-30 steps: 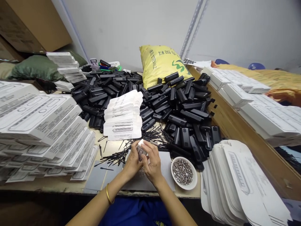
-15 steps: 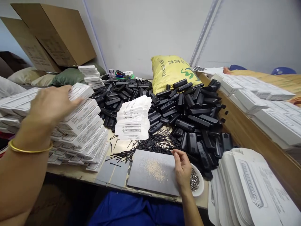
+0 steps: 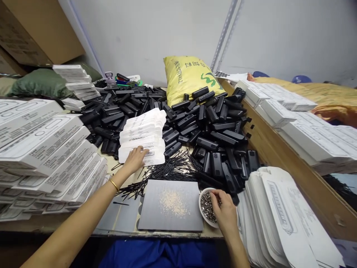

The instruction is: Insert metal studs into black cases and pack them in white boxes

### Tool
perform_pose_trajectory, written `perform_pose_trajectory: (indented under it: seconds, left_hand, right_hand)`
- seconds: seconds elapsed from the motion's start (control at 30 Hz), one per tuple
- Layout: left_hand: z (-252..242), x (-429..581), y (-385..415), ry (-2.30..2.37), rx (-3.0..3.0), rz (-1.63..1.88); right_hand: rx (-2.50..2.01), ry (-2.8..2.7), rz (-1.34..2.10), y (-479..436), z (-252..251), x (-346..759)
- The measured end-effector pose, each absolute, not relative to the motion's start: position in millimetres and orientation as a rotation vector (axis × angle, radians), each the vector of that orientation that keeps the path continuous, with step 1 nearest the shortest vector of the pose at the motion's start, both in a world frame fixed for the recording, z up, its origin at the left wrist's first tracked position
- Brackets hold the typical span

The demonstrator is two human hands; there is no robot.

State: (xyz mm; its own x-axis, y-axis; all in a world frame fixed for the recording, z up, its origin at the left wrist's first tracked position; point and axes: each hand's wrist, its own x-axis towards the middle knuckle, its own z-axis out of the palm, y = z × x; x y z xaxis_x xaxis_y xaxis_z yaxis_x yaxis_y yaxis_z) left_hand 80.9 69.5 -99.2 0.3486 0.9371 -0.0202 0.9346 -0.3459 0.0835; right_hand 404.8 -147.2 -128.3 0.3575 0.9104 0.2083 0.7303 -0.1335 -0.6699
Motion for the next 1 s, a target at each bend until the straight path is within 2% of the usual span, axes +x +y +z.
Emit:
perform_pose_trajectory:
  seconds: [0.27, 0.47, 0.6, 0.77, 1.0]
  left_hand:
    - [-106.8, 80.8, 85.4, 1.687, 2.582, 0.091]
    - [-105.9, 157.4, 90.2, 1.424, 2.644, 0.095]
    - [-111.5, 210.3, 98.7, 1.576, 2.565, 0.07]
    - [-113.8, 229.9, 107.8, 1.82, 2.435, -0.035]
    - [-116.3, 247.1, 96.1, 1.854, 2.308, -0.055]
  right_hand:
    - [-2.03, -1.651, 0.165, -140.0, -152.3, 400.7]
    - [-2.063, -1.716, 0.137, -138.3, -160.5, 402.0]
    - [-2.031, -1.702, 0.168, -137.4, -160.5, 403.1]
    - [-1.946, -1.618, 0.242, -138.5, -158.4, 403.7]
    - [-1.893, -1.168, 0.441, -143.0, -139.9, 397.9]
